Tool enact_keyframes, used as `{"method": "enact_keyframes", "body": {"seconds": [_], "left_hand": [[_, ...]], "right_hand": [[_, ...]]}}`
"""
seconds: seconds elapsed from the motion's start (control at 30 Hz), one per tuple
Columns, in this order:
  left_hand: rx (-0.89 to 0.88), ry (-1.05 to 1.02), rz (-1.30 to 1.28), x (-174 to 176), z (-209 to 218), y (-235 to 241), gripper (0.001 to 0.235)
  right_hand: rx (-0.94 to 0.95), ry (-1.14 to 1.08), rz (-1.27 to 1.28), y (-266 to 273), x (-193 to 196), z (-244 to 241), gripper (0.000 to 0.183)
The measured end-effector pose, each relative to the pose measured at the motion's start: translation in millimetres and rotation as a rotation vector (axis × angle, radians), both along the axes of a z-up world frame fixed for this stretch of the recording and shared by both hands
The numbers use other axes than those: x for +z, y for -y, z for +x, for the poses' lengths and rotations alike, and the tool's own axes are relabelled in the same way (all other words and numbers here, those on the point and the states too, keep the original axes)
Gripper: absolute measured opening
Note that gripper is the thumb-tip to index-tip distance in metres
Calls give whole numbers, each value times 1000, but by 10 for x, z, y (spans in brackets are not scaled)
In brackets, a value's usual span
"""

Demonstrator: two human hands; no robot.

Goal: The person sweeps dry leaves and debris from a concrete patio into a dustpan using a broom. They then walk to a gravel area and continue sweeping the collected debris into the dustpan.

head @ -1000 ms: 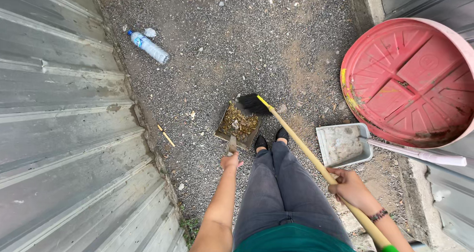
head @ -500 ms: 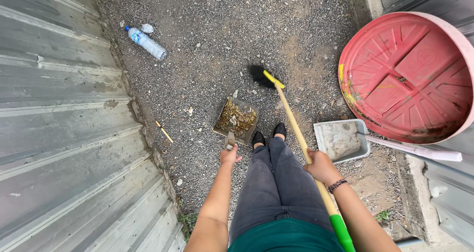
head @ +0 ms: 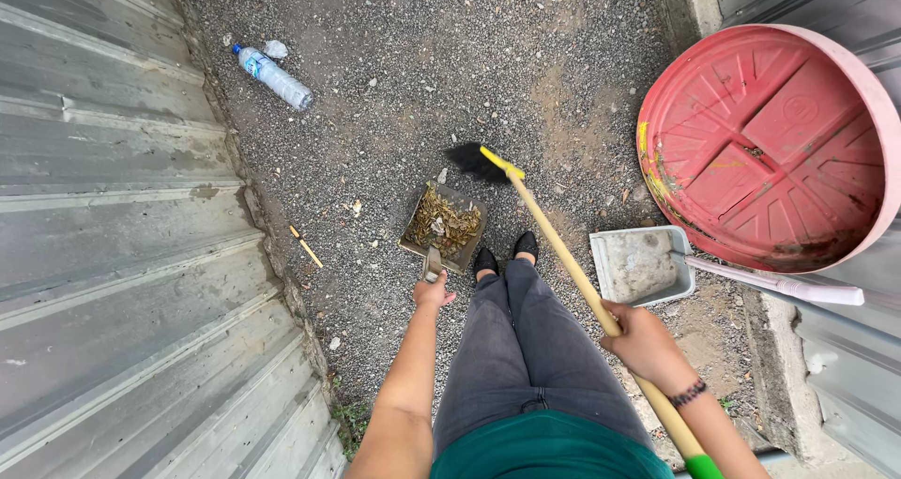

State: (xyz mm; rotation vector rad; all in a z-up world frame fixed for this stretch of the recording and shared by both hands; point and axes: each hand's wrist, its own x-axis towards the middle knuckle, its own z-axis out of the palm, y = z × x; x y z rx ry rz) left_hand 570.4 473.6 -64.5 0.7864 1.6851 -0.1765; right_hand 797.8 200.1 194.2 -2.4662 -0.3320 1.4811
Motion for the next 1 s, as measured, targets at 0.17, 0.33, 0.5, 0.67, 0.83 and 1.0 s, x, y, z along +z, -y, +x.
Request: {"method": "enact_keyframes", "body": {"seconds": [0.17, 0.33, 0.5, 0.67, 0.83, 1.0], "left_hand": [[3, 10, -7, -26, -29, 42, 48], [58, 39, -14, -52, -81, 29, 36], [60, 2, 54, -33, -226, 32, 42], [-64, -49, 145, 35, -347, 35, 44], [-133, -30, 234, 68, -379, 25, 43], [-217, -28, 312, 90, -400, -24, 44]], "right_hand": [[95, 59, 56, -118, -606, -54, 75], [197, 94, 155, -81, -805, -269, 74], [34, -54, 8, 220, -334, -136, 72], [-103, -56, 109, 287, -60, -70, 70], [-174, 36, 71, 274, -15, -82, 71], [-115, 162, 0, 457, -148, -96, 73]]}}
